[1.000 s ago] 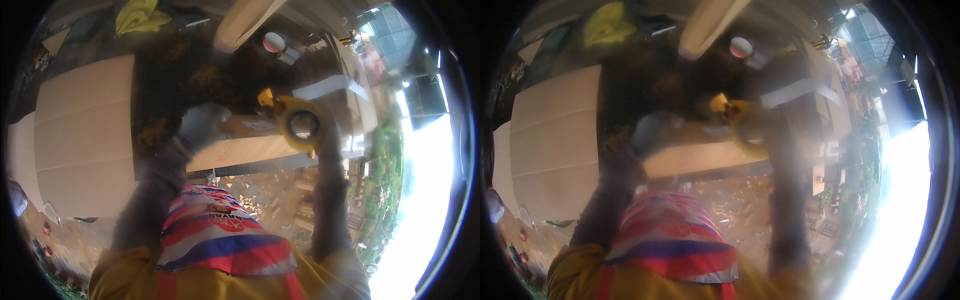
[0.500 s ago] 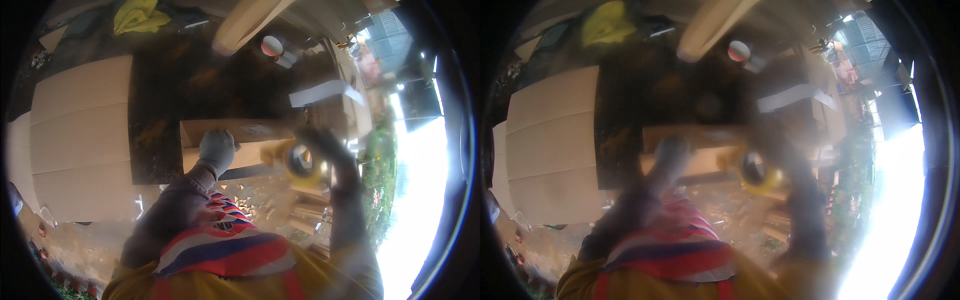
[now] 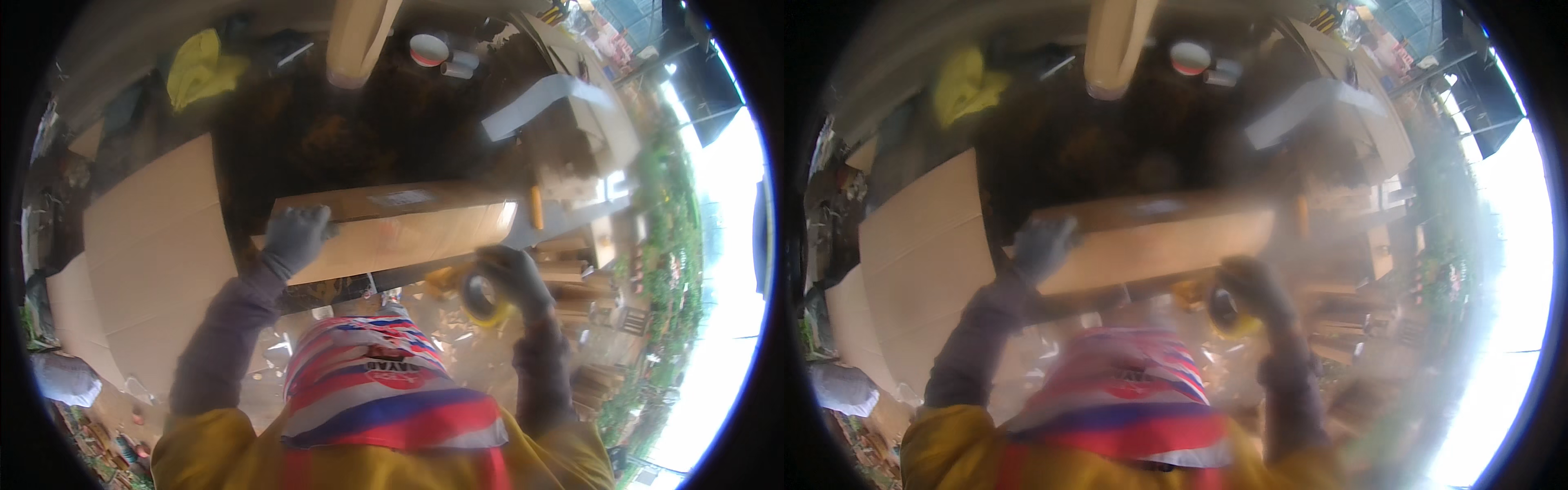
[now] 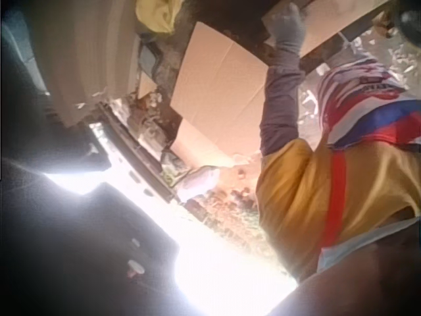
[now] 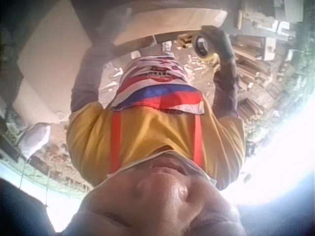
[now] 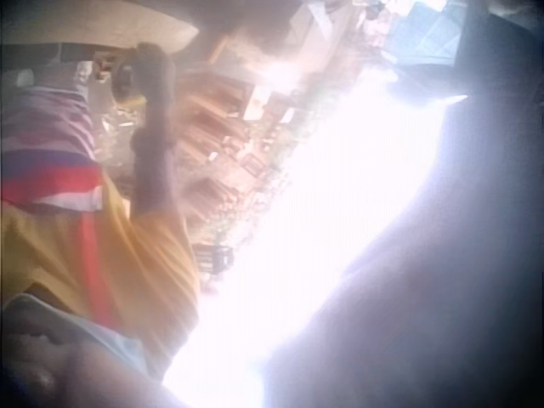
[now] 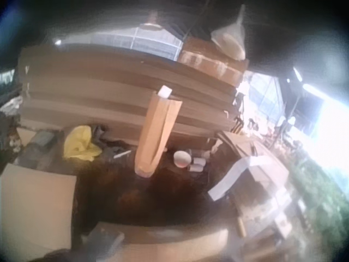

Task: The person tapes cardboard boxes closed using a handheld tape dispenser, then places shipping labels on the sealed boxes. They repeat this process for multiple boxes, stacking the finished packages on the ground.

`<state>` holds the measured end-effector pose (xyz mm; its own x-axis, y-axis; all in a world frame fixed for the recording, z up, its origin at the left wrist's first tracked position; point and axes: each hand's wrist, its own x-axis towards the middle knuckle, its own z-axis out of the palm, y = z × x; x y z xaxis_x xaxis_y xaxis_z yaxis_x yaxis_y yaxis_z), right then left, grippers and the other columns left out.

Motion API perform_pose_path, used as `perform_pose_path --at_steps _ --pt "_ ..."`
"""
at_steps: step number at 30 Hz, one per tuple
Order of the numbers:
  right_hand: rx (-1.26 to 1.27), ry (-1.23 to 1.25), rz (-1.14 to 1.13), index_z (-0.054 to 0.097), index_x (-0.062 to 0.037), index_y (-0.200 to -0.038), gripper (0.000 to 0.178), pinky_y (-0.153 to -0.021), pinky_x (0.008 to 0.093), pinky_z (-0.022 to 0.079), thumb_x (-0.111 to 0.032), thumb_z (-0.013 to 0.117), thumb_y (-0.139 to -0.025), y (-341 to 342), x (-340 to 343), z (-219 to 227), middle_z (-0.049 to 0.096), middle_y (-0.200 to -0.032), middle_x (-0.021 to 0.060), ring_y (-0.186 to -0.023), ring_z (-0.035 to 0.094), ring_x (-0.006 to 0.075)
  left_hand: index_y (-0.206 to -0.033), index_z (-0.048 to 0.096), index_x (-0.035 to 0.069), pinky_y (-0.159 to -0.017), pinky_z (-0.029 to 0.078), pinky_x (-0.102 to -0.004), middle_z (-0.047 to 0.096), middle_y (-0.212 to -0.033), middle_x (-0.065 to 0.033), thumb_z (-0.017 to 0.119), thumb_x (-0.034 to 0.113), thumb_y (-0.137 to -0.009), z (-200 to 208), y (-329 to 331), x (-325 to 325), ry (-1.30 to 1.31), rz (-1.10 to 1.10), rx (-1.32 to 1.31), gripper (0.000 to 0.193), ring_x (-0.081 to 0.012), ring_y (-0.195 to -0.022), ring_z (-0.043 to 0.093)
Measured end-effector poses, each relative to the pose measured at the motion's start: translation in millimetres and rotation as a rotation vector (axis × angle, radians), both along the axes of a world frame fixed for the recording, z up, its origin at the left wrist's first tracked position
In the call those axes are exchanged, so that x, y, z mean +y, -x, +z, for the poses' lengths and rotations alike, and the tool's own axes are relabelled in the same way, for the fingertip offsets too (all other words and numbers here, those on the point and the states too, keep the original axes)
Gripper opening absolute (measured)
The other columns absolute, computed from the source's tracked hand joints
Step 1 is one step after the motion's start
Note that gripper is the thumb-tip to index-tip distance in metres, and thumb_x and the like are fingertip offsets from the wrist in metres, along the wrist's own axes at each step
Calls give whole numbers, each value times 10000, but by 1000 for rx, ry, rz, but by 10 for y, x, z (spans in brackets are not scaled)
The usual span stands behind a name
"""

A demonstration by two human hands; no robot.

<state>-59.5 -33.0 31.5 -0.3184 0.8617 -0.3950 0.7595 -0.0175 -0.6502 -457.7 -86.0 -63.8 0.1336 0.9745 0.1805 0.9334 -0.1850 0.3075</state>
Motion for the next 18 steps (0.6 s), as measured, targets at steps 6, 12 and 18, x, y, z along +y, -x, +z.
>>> perform_pose_path --at_steps 6,12,18 --pt "109 -299 -176 655 44 -1204 344 -765 278 518 -118 688 -901 -526 -807 103 704 -1059 108 -876 638 123 -1285 640 80 -957 505 -386 649 -1278 -177 546 466 -1002 -254 122 939 513 -139 -455 488 -371 -1131 640" --pt "161 -382 -261 622 38 -1260 364 -663 230 477 -58 661 -911 -1220 -769 22 685 -989 53 -763 580 84 -1251 661 99 -955 453 -452 688 -1213 -150 572 455 -978 -311 -145 1475 958 103 -165 457 -304 -1086 652" --pt "663 -247 -708 643 38 -1254 419 -621 225 474 -184 690 -902 -2015 606 -77 680 -926 43 -709 590 85 -1320 547 50 -1039 369 -486 625 -1245 -129 772 464 -752 301 -1847 1013 16 -11 -241 739 -309 -1167 582"
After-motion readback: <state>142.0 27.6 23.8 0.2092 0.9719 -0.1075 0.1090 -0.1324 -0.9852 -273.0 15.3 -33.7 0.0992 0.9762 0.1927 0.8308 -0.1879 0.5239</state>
